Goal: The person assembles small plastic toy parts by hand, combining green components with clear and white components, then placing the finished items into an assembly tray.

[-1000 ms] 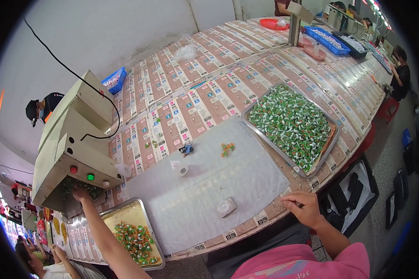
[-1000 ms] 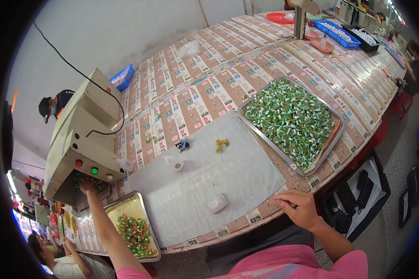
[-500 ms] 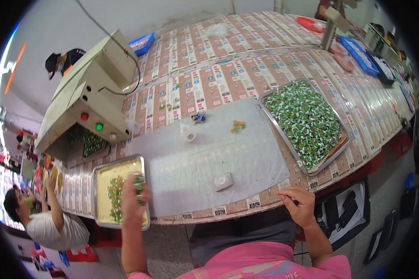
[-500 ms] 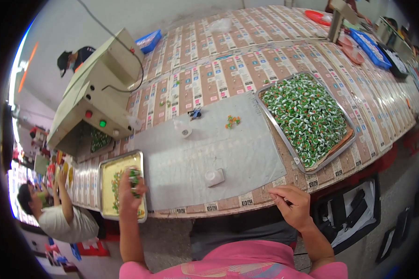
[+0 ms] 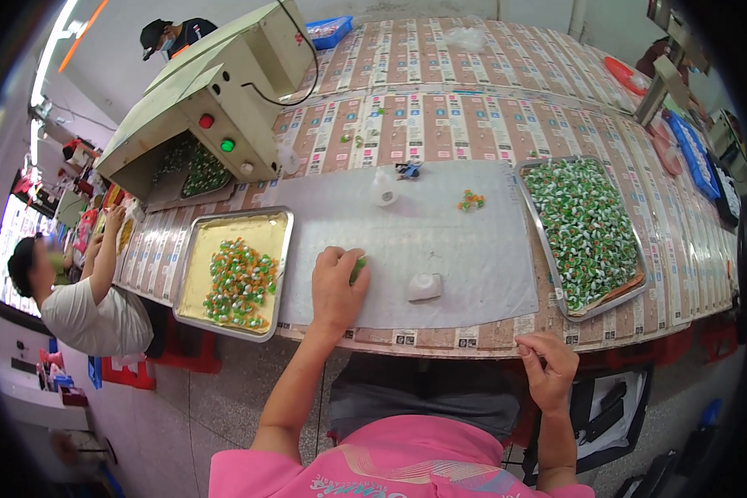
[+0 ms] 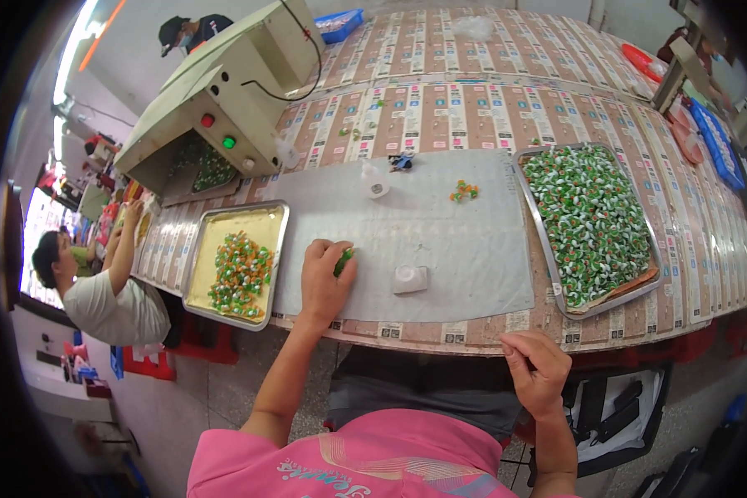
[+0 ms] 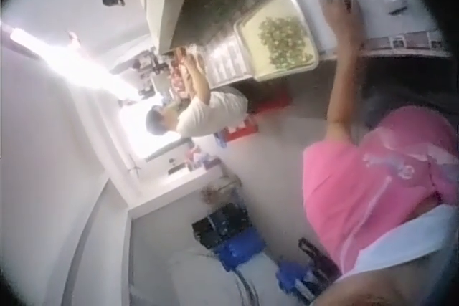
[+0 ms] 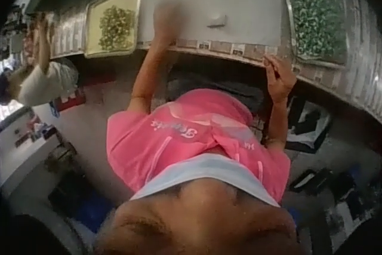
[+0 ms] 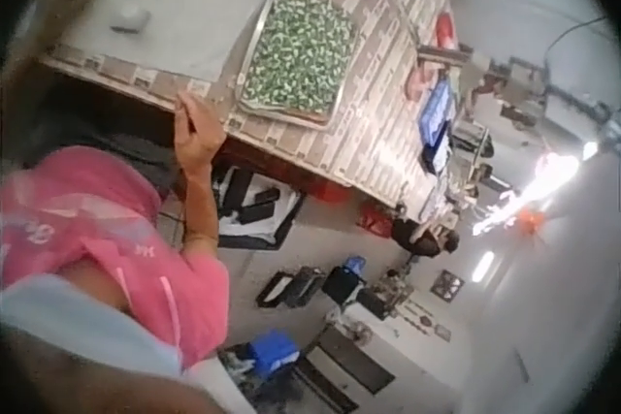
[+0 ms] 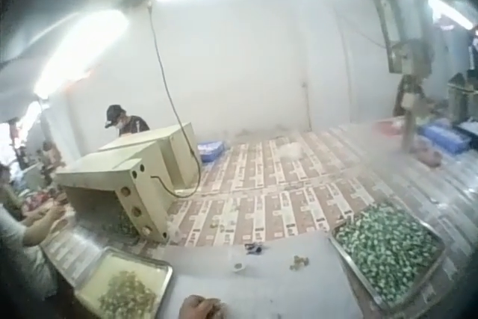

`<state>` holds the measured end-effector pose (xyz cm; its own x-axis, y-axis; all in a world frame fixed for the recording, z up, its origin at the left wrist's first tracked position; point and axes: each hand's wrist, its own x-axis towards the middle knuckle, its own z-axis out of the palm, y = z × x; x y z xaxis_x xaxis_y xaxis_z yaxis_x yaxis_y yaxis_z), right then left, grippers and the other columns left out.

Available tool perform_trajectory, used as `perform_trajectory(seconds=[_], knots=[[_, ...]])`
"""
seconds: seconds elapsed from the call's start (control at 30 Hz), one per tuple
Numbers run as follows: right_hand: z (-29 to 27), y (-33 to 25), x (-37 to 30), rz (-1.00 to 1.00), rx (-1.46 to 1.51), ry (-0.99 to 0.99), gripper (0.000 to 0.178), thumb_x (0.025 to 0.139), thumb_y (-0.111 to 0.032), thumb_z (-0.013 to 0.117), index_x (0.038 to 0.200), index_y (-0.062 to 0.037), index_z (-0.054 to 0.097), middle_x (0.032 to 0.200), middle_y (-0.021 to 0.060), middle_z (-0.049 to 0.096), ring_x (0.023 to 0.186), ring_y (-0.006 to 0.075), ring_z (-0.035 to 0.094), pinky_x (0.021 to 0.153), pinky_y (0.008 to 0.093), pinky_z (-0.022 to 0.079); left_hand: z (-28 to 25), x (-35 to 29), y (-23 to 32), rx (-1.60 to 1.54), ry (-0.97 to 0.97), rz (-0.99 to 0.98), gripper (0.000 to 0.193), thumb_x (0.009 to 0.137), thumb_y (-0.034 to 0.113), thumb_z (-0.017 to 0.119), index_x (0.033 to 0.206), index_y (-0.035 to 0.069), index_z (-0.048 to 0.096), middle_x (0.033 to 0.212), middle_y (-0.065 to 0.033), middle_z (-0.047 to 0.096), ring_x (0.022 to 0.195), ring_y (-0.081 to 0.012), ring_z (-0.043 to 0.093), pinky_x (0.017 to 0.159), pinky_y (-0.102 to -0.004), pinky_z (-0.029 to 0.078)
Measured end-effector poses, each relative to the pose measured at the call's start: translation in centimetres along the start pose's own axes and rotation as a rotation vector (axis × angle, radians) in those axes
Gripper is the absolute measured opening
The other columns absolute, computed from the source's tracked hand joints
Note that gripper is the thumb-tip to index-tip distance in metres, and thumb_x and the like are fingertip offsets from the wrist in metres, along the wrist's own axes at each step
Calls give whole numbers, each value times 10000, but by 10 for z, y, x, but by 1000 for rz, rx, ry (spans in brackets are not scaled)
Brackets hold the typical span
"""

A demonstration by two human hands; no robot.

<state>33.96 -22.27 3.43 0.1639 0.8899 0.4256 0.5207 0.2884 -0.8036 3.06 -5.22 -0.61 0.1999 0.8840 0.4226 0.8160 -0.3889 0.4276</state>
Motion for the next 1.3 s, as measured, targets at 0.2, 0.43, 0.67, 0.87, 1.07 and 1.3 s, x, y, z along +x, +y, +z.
perform_trajectory(seconds=[0.2,0.43,0.67,0.87,1.07,1.3], knots=[[5,-5,26,-67,-80,-40,110,827,13,687,933,-4,707,858,117,701,776,252,670,710,316,516,-16,-12,-8,-344,15,-25,393,811,20,661,1198,79,626,1108,-136,580,963,-280,593,857,-383,483],[26,14,89,-49,-218,6,161,839,14,667,996,-6,693,963,114,689,826,225,661,678,297,503,-8,-29,-34,-856,18,-324,431,832,-142,476,1231,-12,576,1215,-109,544,1137,-198,565,1029,-313,446],[78,84,153,-76,-261,-56,166,817,19,630,968,-20,688,1038,115,672,974,289,632,809,366,502,-22,-39,-44,-807,66,-328,412,838,-156,473,1216,-27,572,1221,-103,508,1105,-174,569,970,-289,491],[102,107,180,-95,-352,-119,176,788,32,625,949,-33,654,954,114,653,926,302,596,821,402,480,-21,-41,-39,-847,112,-355,350,870,-142,501,1194,-34,579,1194,-101,508,1070,-168,584,930,-272,510],[113,107,185,37,-303,-211,190,765,23,652,941,-36,611,897,119,626,846,295,595,793,403,485,-24,-47,-55,-878,142,-385,284,889,-116,533,1154,-38,595,1184,-97,511,1057,-160,588,894,-266,529],[99,71,126,85,61,-132,248,825,40,655,1061,-29,625,923,27,591,826,109,600,712,249,494,-40,-55,-51,-682,191,-323,323,820,-132,560,1101,9,637,1103,-83,570,1026,-179,605,830,-276,530]])
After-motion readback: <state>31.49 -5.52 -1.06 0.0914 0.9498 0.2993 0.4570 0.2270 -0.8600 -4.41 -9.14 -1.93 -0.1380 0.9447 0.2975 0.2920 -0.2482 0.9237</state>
